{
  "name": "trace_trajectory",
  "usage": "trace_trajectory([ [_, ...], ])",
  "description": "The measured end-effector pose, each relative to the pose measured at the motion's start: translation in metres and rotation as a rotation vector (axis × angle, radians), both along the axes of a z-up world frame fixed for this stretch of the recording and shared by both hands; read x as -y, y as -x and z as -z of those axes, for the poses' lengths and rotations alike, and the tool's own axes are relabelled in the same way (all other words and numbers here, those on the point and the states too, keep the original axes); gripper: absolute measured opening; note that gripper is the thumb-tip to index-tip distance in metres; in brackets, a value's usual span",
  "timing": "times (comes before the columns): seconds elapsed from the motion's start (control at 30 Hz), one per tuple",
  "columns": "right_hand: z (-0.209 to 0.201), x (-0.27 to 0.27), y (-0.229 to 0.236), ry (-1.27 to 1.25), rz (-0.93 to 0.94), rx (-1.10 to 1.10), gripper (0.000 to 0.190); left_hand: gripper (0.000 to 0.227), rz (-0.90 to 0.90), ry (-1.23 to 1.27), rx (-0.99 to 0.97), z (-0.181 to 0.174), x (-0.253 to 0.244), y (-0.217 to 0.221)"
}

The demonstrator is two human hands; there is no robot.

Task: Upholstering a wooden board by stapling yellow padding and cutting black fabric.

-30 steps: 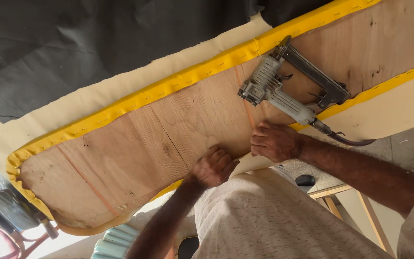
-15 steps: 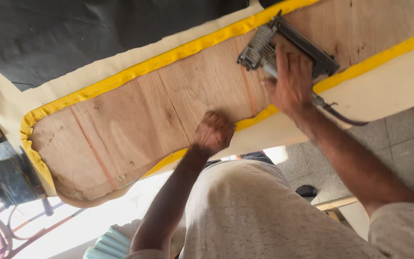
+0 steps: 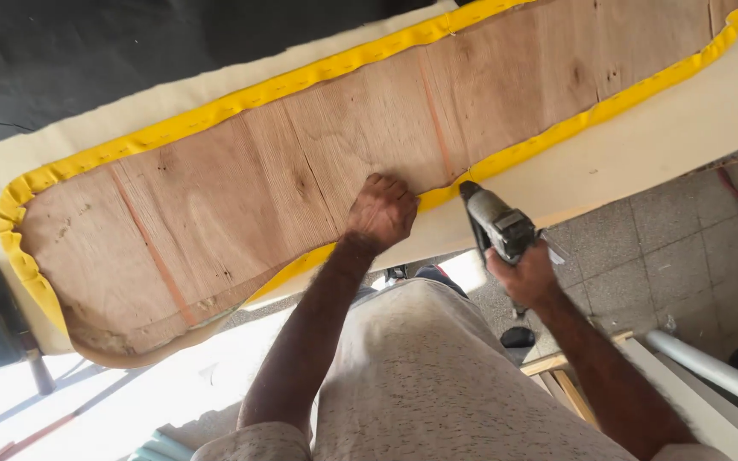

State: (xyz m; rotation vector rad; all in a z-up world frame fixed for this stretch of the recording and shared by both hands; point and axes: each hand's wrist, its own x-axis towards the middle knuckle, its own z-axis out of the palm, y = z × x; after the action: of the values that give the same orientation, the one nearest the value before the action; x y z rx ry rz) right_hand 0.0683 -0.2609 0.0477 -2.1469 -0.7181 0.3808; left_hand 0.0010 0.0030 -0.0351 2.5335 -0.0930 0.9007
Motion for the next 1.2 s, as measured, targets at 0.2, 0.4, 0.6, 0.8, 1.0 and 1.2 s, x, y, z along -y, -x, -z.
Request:
trace_trajectory([
  [0.2, 0.012, -0.006, 0.004, 0.006, 0.066, -0.309, 0.032, 0.023, 0.011, 0.009, -0.025, 0.003, 0.001, 0.0],
  [0.4, 0.004, -0.018, 0.016, 0.07, 0.086, -0.346, 0.033, 0.021, -0.008, 0.002, -0.049, 0.001, 0.003, 0.006],
  [0.6, 0.02, -0.02, 0.029, 0.108, 0.124, -0.396, 0.026, 0.019, 0.014, -0.005, -0.039, 0.012, 0.004, 0.003],
  [0.8, 0.019, -0.026, 0.035, 0.061, 0.086, -0.457, 0.013, 0.018, 0.018, 0.0, -0.067, 0.009, 0.003, 0.008],
  [1.0, 0.001, -0.029, 0.033, 0.19, 0.058, -0.41, 0.011, 0.025, 0.107, -0.029, -0.266, -0.021, -0.024, 0.058],
  [1.2, -0.072, -0.125, -0.03, 0.63, -0.224, 0.153, 0.062, 0.028, 0.133, -0.096, -0.393, -0.017, -0.041, 0.086],
])
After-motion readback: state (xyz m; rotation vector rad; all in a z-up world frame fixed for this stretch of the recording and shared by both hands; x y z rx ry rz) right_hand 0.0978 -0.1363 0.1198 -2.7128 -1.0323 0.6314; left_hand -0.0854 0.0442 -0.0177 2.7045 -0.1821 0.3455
